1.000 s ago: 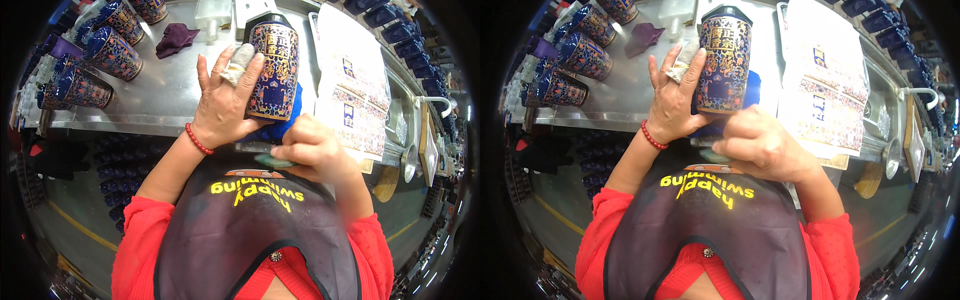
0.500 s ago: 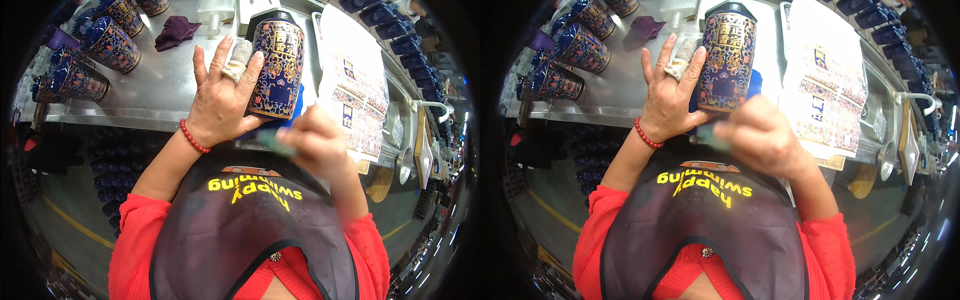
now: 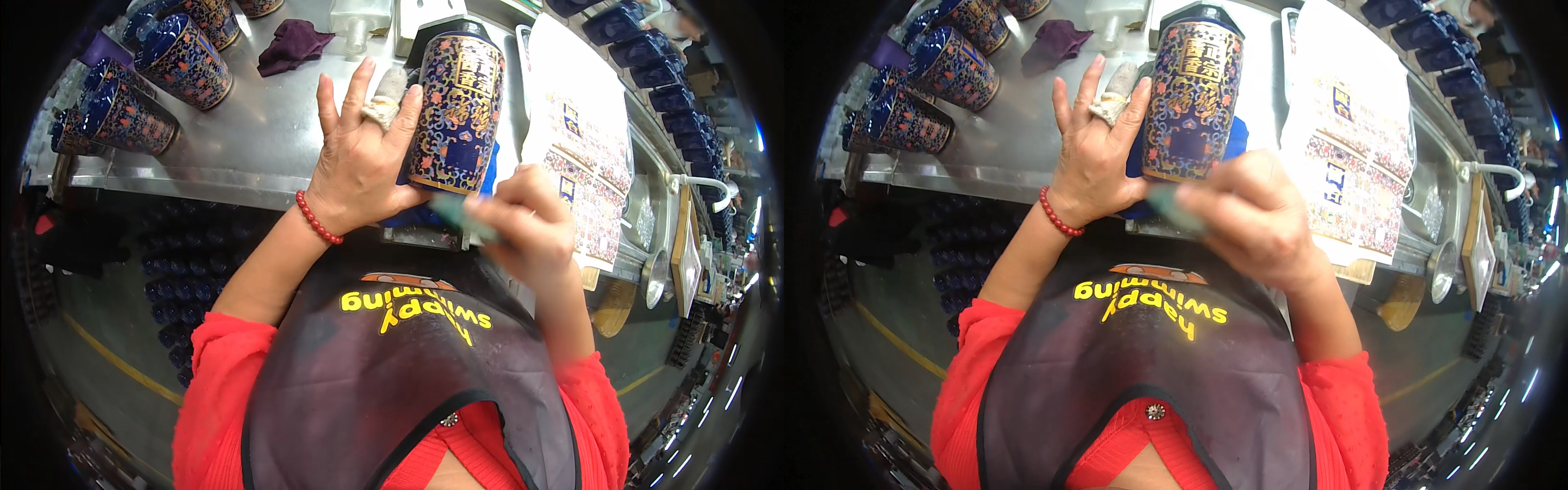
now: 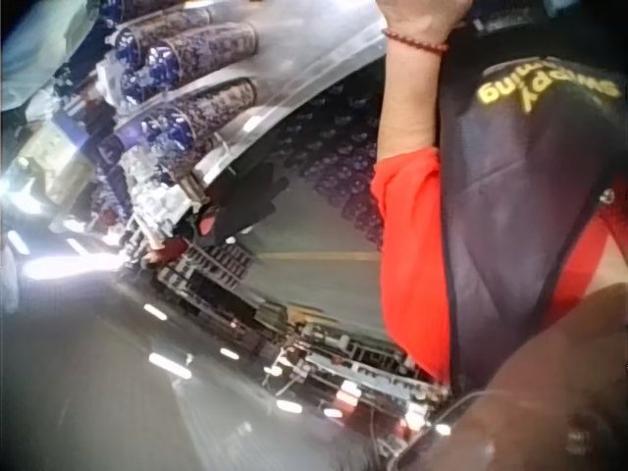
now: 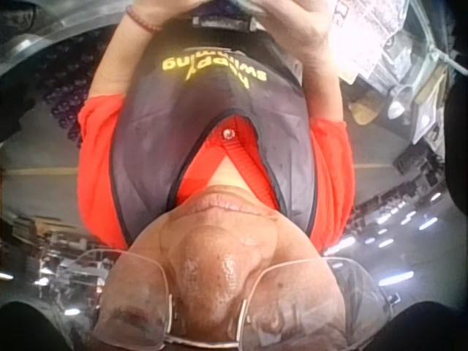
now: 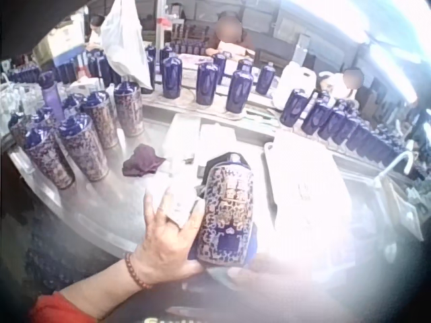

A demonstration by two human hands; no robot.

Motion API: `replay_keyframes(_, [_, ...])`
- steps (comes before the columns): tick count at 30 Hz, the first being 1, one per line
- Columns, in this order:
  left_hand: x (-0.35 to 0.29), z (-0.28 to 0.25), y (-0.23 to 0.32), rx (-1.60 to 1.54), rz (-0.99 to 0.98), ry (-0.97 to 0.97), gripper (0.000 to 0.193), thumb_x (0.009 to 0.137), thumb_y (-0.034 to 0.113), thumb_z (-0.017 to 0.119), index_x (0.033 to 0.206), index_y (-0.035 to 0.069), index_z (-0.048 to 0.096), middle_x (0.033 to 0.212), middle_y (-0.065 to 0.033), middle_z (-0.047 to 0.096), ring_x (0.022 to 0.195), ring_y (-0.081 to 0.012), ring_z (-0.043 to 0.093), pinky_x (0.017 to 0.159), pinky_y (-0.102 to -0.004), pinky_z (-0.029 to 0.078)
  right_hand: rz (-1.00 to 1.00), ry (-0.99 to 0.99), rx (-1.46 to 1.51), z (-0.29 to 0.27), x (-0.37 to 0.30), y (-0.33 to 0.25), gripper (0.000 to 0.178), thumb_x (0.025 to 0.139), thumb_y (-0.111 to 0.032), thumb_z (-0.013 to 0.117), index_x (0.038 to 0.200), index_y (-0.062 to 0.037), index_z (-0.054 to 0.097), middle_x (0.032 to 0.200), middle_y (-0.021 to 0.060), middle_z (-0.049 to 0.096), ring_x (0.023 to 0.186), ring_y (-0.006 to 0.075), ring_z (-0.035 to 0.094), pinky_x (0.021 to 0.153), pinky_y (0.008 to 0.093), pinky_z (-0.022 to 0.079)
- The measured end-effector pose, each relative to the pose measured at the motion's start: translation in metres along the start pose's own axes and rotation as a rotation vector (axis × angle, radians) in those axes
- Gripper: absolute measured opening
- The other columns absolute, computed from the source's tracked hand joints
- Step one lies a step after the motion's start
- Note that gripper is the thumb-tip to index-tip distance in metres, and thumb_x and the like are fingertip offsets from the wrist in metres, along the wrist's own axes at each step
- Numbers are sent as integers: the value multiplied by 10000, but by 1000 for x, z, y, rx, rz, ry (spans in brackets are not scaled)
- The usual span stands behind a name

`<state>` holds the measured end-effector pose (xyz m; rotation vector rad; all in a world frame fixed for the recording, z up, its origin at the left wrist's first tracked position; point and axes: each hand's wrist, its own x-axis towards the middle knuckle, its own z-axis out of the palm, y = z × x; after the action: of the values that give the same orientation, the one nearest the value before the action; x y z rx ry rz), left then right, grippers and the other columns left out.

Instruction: The person applies decorative stickers to blue cylindrical containers on a stainless steel workbench. They smooth each sticker with a green squeegee, rotate the container to cover all sides, and then place the finished container aside before starting on the next one.

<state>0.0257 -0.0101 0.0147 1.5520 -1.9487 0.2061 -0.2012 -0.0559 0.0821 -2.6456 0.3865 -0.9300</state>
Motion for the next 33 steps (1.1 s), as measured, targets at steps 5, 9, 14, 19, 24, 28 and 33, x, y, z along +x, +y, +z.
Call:
replay_keyframes(5, [11,-16,4,143,73,-45,942,728,639,734,1341,-64,595,1204,-270,664,1510,-492,220,1187,-708,-35,-89,-222,230,-1,1,-3,393,628,-20,825,1011,-59,743,811,51,549,696,237,536,646,366,422])
replay_keyframes(9, [6,-11,0,-54,60,-86,1002,727,546,766,1509,14,437,1408,-246,547,1519,-470,198,1210,-663,-3,-9,-65,-130,-2,1,-4,341,654,-36,791,991,-52,738,824,47,563,712,233,553,655,373,435])
replay_keyframes(14, [-13,9,-16,-688,-71,-152,1016,804,463,742,1614,72,270,1590,-240,351,1505,-469,204,1221,-613,86,-19,1,-41,-4,-2,0,402,587,-33,783,986,-55,738,864,28,593,728,229,570,671,371,452])
replay_keyframes(19, [-17,23,-10,-791,-154,-67,963,919,645,619,1618,89,260,1587,-254,350,1482,-494,246,1225,-546,133,-59,-184,16,-1,-8,3,340,624,-60,791,958,-70,728,819,21,554,714,212,566,672,364,425])
replay_keyframes(24, [-16,23,-4,-727,-146,-50,958,916,602,650,1626,110,236,1571,-241,380,1484,-472,245,1221,-544,111,41,94,-70,0,-13,4,380,601,-49,805,975,-69,744,829,17,567,699,214,549,647,373,417])
replay_keyframes(28, [-17,23,-8,-810,-155,-90,970,903,570,679,1626,100,234,1578,-250,360,1492,-461,238,1225,-547,89,3,-162,107,-2,-17,8,355,626,-58,801,977,-86,749,817,18,572,699,214,544,684,367,424])
replay_keyframes(33, [-22,16,-6,-545,-94,-105,1056,826,562,757,1608,52,263,1551,-265,384,1500,-463,221,1208,-627,69,116,87,-104,0,-20,11,393,635,3,826,1017,-56,753,822,59,584,746,231,578,645,354,439])
